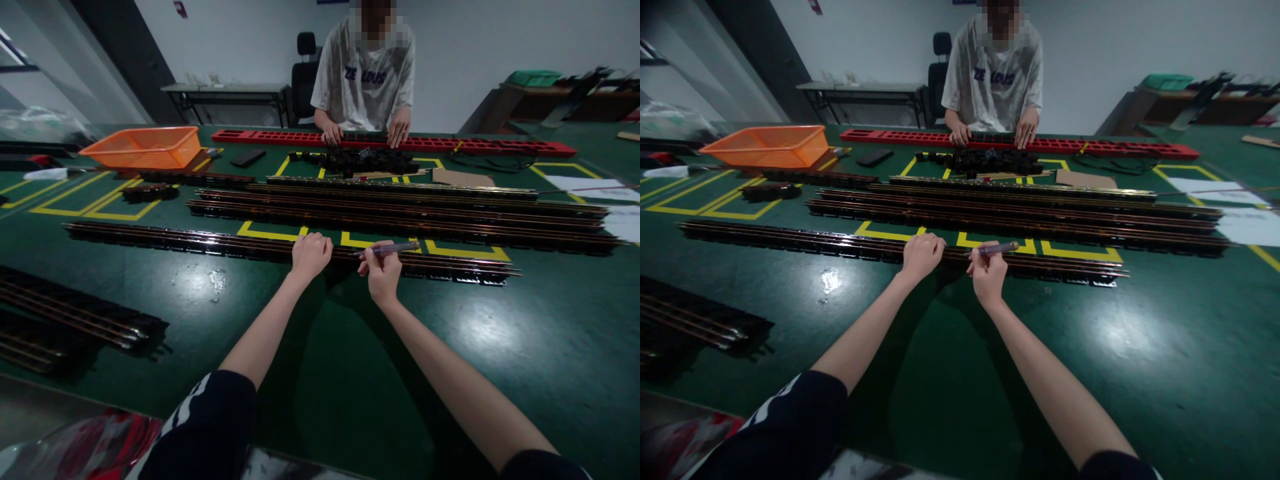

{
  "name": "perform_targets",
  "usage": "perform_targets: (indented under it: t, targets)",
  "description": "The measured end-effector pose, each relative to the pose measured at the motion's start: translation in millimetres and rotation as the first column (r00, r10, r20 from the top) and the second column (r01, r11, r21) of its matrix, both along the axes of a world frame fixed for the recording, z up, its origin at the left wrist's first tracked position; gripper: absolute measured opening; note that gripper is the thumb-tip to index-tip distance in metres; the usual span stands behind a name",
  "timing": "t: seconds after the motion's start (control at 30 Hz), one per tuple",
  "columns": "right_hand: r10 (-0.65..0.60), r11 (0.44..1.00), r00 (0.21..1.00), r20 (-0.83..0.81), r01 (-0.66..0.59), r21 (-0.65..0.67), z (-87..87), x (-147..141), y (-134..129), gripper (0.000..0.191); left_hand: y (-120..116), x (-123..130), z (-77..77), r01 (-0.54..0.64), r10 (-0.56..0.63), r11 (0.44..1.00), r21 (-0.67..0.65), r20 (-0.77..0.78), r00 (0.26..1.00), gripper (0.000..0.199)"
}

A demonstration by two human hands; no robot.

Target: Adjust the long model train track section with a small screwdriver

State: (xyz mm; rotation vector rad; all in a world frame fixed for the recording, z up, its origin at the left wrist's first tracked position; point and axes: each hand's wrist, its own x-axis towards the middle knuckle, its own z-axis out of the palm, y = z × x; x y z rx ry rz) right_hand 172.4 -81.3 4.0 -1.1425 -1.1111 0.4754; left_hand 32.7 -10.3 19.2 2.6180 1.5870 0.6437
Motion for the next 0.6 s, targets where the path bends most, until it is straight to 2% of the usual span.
perform_targets:
  t: [0.4, 0.6]
  targets:
    - [0.022, 1.0, 0.998, -0.053, -0.022, -0.005, 2.7, -1.5, -0.9, 0.01, 6.9, -17.4, -0.9, -0.054, 0.054, 0.999, 0.006, 0.015, 0.998, 0.044]
    - [-0.015, 1.0, 0.998, -0.058, 0.015, 0.002, 2.8, -2.3, -1.1, 0.01, 13.5, -27.1, -3.3, -0.118, 0.119, 0.992, 0.04, -0.007, 0.993, 0.042]
